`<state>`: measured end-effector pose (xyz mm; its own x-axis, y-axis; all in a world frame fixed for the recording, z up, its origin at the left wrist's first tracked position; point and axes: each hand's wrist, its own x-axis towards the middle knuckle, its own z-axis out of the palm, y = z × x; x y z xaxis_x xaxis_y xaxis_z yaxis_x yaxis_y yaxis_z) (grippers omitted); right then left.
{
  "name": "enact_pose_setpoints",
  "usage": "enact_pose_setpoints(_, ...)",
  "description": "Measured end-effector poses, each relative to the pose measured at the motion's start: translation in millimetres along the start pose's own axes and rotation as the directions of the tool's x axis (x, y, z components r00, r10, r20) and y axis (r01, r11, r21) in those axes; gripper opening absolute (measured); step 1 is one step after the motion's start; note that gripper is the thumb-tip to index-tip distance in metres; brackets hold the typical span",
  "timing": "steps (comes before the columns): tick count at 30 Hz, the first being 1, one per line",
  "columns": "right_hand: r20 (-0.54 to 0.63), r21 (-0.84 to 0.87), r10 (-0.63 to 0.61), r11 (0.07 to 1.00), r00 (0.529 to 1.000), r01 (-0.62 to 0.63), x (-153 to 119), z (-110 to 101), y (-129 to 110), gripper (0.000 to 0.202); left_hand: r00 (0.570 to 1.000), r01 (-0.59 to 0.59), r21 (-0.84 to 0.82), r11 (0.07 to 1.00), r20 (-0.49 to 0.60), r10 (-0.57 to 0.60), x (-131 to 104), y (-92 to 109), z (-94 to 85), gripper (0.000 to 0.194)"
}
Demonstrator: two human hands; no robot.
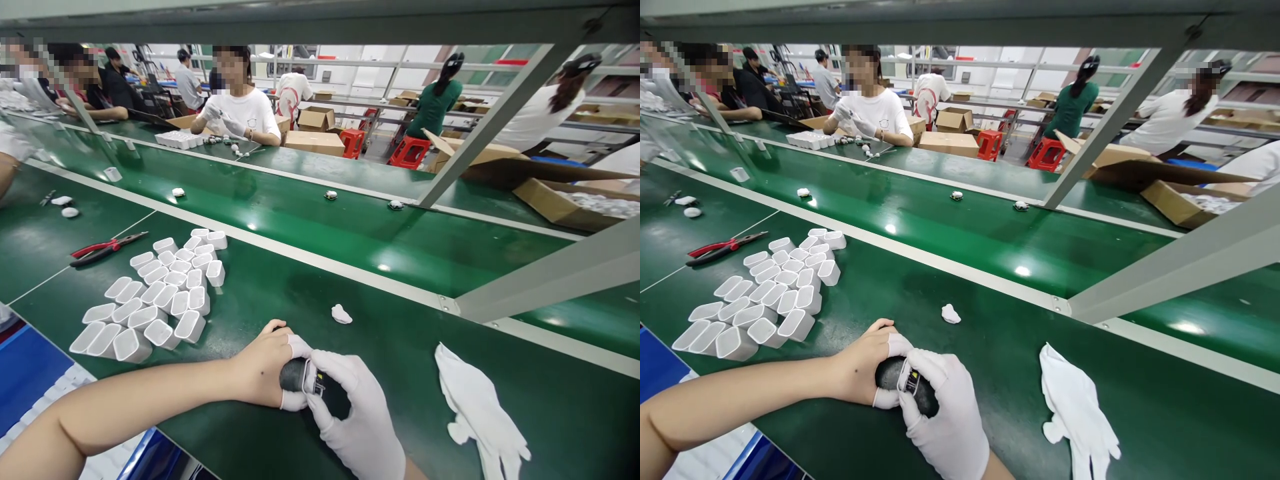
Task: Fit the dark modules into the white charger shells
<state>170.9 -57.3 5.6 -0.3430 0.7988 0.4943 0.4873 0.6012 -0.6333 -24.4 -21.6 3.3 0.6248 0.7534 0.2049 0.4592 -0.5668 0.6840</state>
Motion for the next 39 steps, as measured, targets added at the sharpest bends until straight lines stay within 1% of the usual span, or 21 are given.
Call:
enact_pose_setpoints(3, -0.023, 0.025, -0.022, 0.999, 0.999, 0.023, -0.3, 1.5, -0.1, 0.041, 0.999, -0.019, -0.025, 1.0, -0.028, 0.018, 0.0, -0.3, 0.2, 0.037)
enact_pose_setpoints(6, -0.03, 0.028, -0.028, 0.999, 0.999, 0.028, -0.6, 2.7, 0.6, 0.044, 0.999, -0.031, -0.034, 0.999, -0.039, 0.03, -0.4, -1.1, 0.9, 0.036)
enact_pose_setpoints(14, -0.011, 0.039, -0.035, 0.999, 0.999, 0.035, 3.7, -0.4, -2.2, 0.039, 1.0, -0.017, -0.017, 1.0, -0.01, 0.017, -0.6, -1.6, 1.3, 0.04)
enact_pose_setpoints(20, -0.017, 0.009, -0.049, 0.999, 0.999, 0.049, 2.3, -3.5, -1.2, 0.042, 1.0, -0.011, -0.022, 1.0, -0.003, 0.011, -0.4, -1.3, 1.7, 0.041)
enact_pose_setpoints(25, -0.018, -0.004, -0.075, 0.997, 0.997, 0.075, 0.9, -1.6, -0.2, 0.048, 1.0, 0.0, 0.0, 1.0, 0.0, 0.0, -1.0, -2.0, 1.7, 0.042)
enact_pose_setpoints(31, -0.042, -0.013, -0.021, 1.0, 0.999, 0.02, 0.0, 0.2, 2.2, 0.042, 1.0, 0.0, -0.004, 1.0, -0.002, 0.0, -0.8, -0.7, -0.3, 0.041)
enact_pose_setpoints(36, -0.023, -0.071, -0.101, 0.992, 0.995, 0.099, 2.6, -4.1, 2.9, 0.042, 1.0, 0.0, 0.0, 1.0, 0.004, 0.0, -0.9, -0.2, -1.2, 0.041)
enact_pose_setpoints(39, -0.011, -0.077, -0.103, 0.992, 0.995, 0.102, 5.3, -6.0, 0.9, 0.038, 1.0, 0.006, -0.009, 1.0, 0.008, -0.006, -0.9, 0.0, -1.3, 0.041)
